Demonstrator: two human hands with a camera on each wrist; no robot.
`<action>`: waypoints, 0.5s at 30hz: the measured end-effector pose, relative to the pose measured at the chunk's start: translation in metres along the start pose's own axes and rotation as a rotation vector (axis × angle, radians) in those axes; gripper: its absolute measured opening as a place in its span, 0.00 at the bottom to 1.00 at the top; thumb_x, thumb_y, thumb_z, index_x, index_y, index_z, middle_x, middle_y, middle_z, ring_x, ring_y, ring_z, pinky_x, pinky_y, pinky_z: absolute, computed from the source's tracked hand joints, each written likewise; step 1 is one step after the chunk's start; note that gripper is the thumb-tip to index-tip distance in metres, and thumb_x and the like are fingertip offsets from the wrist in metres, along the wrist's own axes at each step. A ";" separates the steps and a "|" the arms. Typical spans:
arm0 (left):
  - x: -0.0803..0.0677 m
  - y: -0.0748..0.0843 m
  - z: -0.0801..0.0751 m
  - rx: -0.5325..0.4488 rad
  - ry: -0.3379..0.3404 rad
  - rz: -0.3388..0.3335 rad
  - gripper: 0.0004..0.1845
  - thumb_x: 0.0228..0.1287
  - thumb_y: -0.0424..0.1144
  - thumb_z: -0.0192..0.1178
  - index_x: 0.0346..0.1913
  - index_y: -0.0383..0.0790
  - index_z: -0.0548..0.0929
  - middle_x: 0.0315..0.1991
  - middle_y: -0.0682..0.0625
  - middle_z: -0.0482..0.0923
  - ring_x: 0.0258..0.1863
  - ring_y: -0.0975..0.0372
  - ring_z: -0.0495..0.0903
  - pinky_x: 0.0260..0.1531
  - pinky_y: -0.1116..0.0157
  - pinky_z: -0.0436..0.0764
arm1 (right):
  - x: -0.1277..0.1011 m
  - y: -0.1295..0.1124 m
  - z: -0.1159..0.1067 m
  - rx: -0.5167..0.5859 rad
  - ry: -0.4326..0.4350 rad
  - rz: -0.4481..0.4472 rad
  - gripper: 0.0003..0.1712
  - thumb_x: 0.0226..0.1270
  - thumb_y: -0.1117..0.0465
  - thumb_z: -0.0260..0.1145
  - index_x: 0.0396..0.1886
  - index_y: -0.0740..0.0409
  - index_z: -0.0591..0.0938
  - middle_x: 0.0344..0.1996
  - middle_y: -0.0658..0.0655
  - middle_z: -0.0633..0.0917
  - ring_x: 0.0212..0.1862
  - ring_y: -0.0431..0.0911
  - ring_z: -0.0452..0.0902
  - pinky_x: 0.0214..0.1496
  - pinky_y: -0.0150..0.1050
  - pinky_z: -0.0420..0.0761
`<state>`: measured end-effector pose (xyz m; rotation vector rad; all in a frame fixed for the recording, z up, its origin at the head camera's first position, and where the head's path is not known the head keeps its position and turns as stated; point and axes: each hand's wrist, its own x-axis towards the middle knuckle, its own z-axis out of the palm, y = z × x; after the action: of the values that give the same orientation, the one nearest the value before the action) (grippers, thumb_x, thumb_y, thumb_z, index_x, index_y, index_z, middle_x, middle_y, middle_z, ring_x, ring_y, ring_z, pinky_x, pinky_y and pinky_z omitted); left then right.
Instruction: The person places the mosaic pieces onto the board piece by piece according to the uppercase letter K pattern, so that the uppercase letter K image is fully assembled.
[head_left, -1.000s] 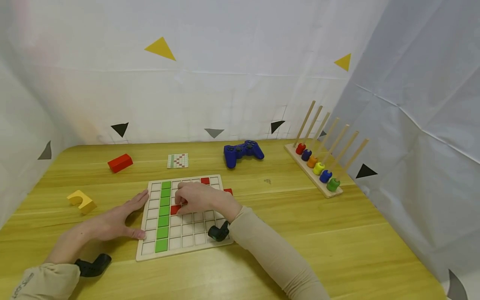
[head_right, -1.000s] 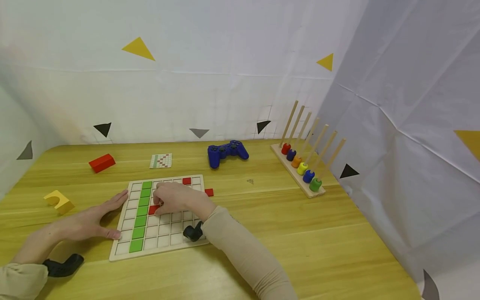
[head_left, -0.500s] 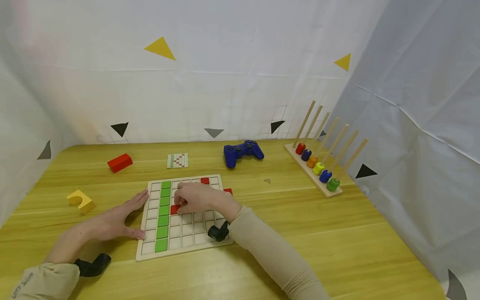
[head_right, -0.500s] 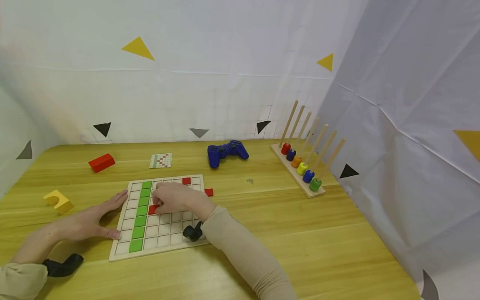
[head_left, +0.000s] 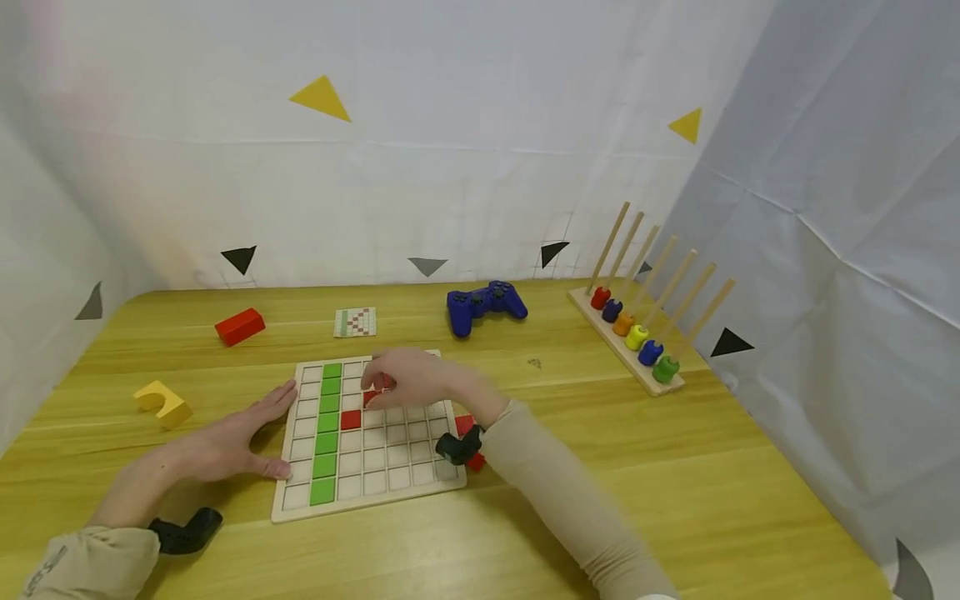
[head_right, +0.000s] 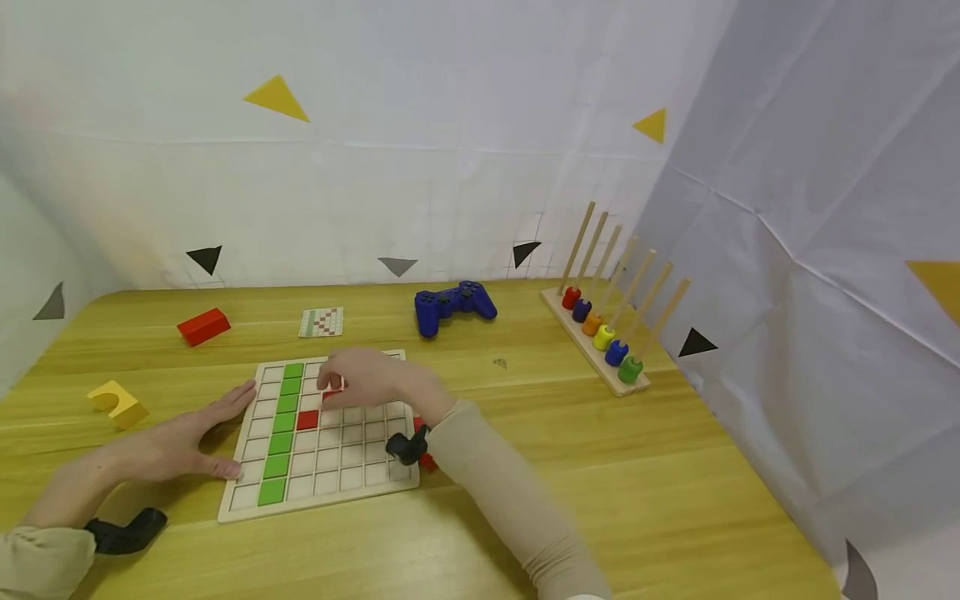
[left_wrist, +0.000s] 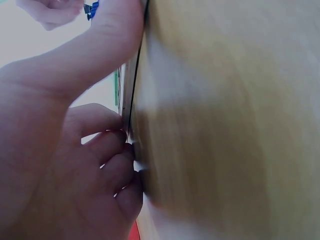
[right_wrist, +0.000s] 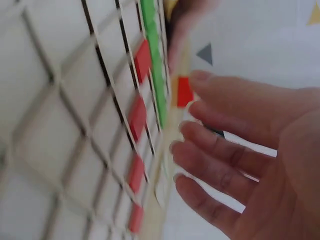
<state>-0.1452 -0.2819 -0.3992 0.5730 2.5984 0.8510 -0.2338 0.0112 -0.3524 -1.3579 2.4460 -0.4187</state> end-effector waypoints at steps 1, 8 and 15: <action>0.000 0.000 0.000 -0.001 0.001 0.000 0.62 0.52 0.59 0.72 0.79 0.33 0.47 0.80 0.32 0.37 0.75 0.30 0.42 0.68 0.30 0.49 | -0.005 0.005 -0.004 0.024 0.006 0.001 0.19 0.73 0.52 0.65 0.57 0.57 0.82 0.46 0.51 0.82 0.42 0.41 0.75 0.46 0.30 0.75; -0.001 -0.001 0.001 0.000 0.008 0.005 0.63 0.52 0.60 0.71 0.80 0.34 0.46 0.80 0.31 0.36 0.75 0.30 0.42 0.67 0.30 0.50 | -0.046 0.045 -0.019 0.086 0.072 0.043 0.19 0.71 0.54 0.67 0.56 0.60 0.82 0.48 0.55 0.83 0.45 0.45 0.79 0.48 0.33 0.78; 0.000 -0.001 0.001 -0.003 0.012 0.002 0.62 0.52 0.59 0.72 0.80 0.34 0.46 0.80 0.31 0.37 0.75 0.30 0.42 0.67 0.29 0.50 | -0.076 0.076 -0.020 0.108 0.092 0.119 0.18 0.71 0.57 0.67 0.55 0.62 0.82 0.51 0.58 0.83 0.46 0.48 0.80 0.51 0.38 0.80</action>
<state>-0.1448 -0.2822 -0.4004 0.5710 2.6070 0.8610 -0.2617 0.1168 -0.3541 -1.1670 2.5222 -0.5857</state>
